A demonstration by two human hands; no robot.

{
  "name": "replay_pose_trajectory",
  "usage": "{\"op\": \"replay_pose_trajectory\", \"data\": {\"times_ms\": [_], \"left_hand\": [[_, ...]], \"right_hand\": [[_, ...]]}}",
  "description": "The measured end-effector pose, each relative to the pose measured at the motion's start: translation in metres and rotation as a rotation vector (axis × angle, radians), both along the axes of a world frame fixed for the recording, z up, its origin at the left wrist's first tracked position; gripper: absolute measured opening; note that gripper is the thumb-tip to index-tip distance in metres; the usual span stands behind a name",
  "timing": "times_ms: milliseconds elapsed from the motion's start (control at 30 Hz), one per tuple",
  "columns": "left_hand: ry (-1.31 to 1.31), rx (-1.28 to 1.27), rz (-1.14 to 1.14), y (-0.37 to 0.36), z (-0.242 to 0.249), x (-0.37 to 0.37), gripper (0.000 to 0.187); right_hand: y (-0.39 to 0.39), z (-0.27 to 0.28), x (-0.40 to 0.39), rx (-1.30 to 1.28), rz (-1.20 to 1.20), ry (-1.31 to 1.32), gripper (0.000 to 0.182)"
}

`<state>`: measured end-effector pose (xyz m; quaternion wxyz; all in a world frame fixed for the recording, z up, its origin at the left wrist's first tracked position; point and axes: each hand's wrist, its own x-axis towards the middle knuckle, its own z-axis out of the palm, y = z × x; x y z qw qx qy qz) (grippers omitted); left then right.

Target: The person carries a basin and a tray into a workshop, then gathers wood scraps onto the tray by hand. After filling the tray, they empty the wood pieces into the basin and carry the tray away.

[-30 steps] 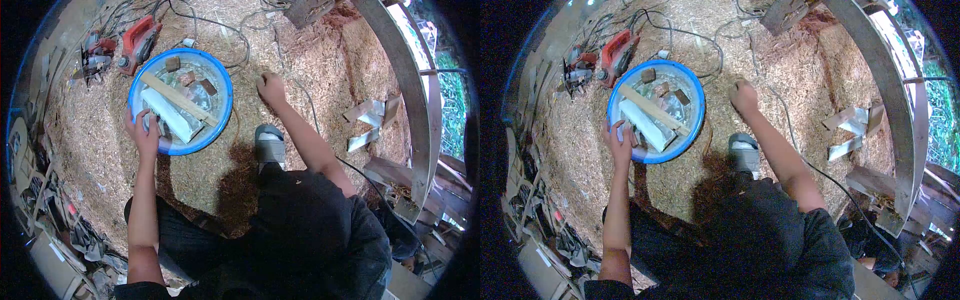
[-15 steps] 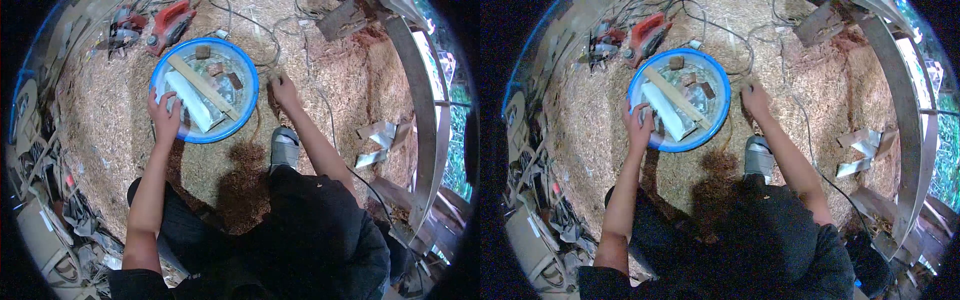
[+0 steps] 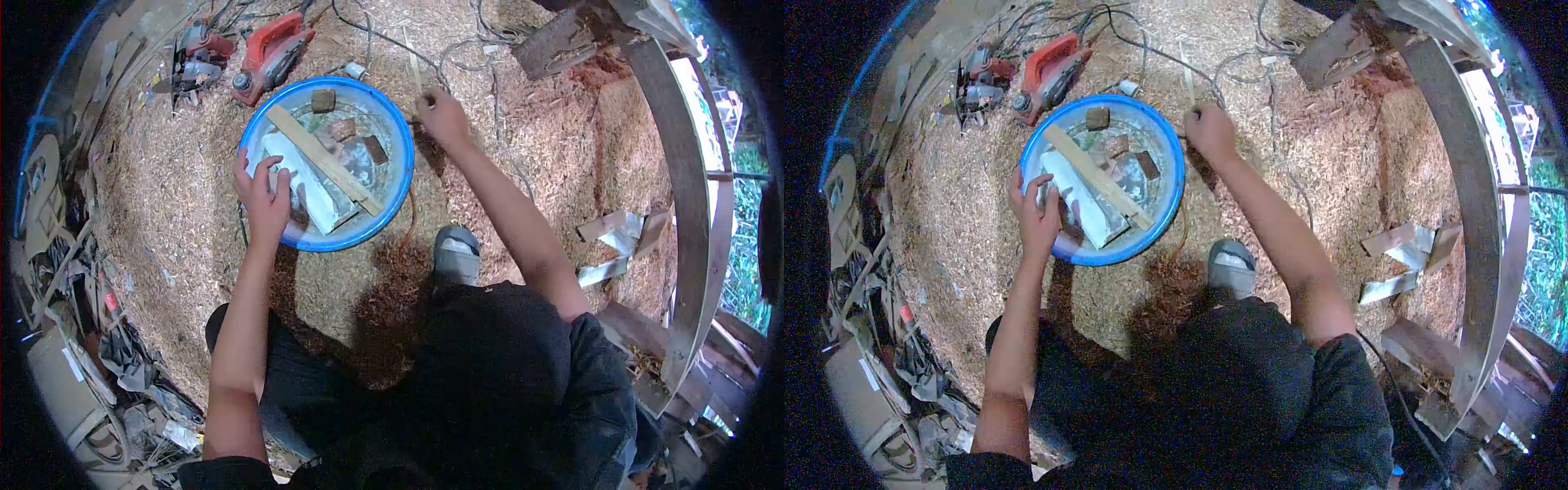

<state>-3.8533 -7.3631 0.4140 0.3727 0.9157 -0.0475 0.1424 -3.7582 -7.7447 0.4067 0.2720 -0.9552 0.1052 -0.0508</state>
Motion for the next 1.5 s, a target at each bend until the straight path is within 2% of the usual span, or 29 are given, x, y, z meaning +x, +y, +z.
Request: {"op": "replay_pose_trajectory", "data": {"times_ms": [33, 100, 167, 200, 333, 433, 500, 567, 600, 733, 833, 933, 1000, 1100, 1133, 1300, 1367, 1400, 1467, 1500], "left_hand": [[0.002, 0.005, 0.009, 0.001, 0.001, -0.001, 0.026], [-0.004, 0.043, -0.005, 0.006, 0.002, -0.003, 0.026], [0.003, 0.051, -0.009, 0.012, 0.004, -0.005, 0.026], [0.003, 0.051, -0.019, 0.015, 0.005, -0.005, 0.025], [0.073, 0.113, 0.057, 0.024, 0.015, -0.016, 0.025], [0.12, 0.066, 0.116, 0.03, 0.024, -0.021, 0.024], [0.092, 0.128, 0.118, 0.036, 0.025, -0.022, 0.025], [0.091, 0.088, 0.124, 0.038, 0.028, -0.025, 0.025], [0.092, 0.09, 0.126, 0.04, 0.028, -0.026, 0.025], [0.091, 0.101, 0.122, 0.042, 0.026, -0.028, 0.025], [0.082, 0.124, 0.096, 0.038, 0.025, -0.029, 0.026], [0.081, 0.126, 0.071, 0.035, 0.026, -0.031, 0.026], [0.077, 0.11, 0.054, 0.034, 0.026, -0.031, 0.026], [0.131, 0.045, 0.064, 0.035, 0.021, -0.033, 0.026], [0.125, 0.064, 0.063, 0.038, 0.018, -0.032, 0.026], [0.114, 0.01, 0.073, 0.04, 0.006, -0.03, 0.025], [0.092, -0.021, 0.06, 0.035, 0.008, -0.026, 0.027], [0.071, -0.052, 0.055, 0.031, 0.01, -0.023, 0.029], [0.032, -0.1, 0.066, 0.022, 0.012, -0.015, 0.033], [-0.004, -0.139, 0.084, 0.019, 0.01, -0.012, 0.036]], "right_hand": [[-0.007, -0.006, 0.013, -0.139, 0.036, -0.004, 0.035], [-0.015, -0.012, 0.041, -0.152, 0.051, 0.017, 0.035], [-0.018, -0.014, 0.065, -0.471, 0.073, 0.116, 0.035], [-0.018, -0.017, 0.076, -0.535, 0.098, 0.166, 0.032], [-0.008, -0.02, 0.104, -0.655, 0.072, 0.332, 0.025], [-0.01, -0.052, 0.117, -0.719, 0.041, 0.192, 0.023], [-0.008, -0.047, 0.119, -0.671, 0.085, 0.24, 0.022], [-0.009, -0.052, 0.122, -0.593, -0.016, 0.173, 0.022], [-0.014, -0.062, 0.13, -0.496, -0.058, 0.226, 0.028], [-0.022, -0.074, 0.123, -0.503, -0.044, 0.244, 0.029], [-0.027, -0.067, 0.119, -0.46, 0.001, 0.226, 0.029], [-0.021, -0.035, 0.096, -0.385, 0.048, 0.254, 0.031], [-0.024, -0.031, 0.082, -0.085, -0.024, 0.108, 0.037], [-0.024, -0.028, 0.064, 0.032, -0.001, 0.011, 0.039], [-0.024, -0.026, 0.052, 0.156, -0.058, 0.037, 0.039], [0.009, 0.016, 0.01, 0.299, -0.04, 0.074, 0.041], [0.027, 0.028, -0.002, 0.396, 0.222, 0.043, 0.045], [0.04, 0.04, -0.008, 0.388, 0.218, 0.042, 0.045], [0.059, 0.066, -0.02, 0.583, 0.286, 0.153, 0.046], [0.059, 0.074, -0.027, 0.571, 0.29, 0.155, 0.046]]}}
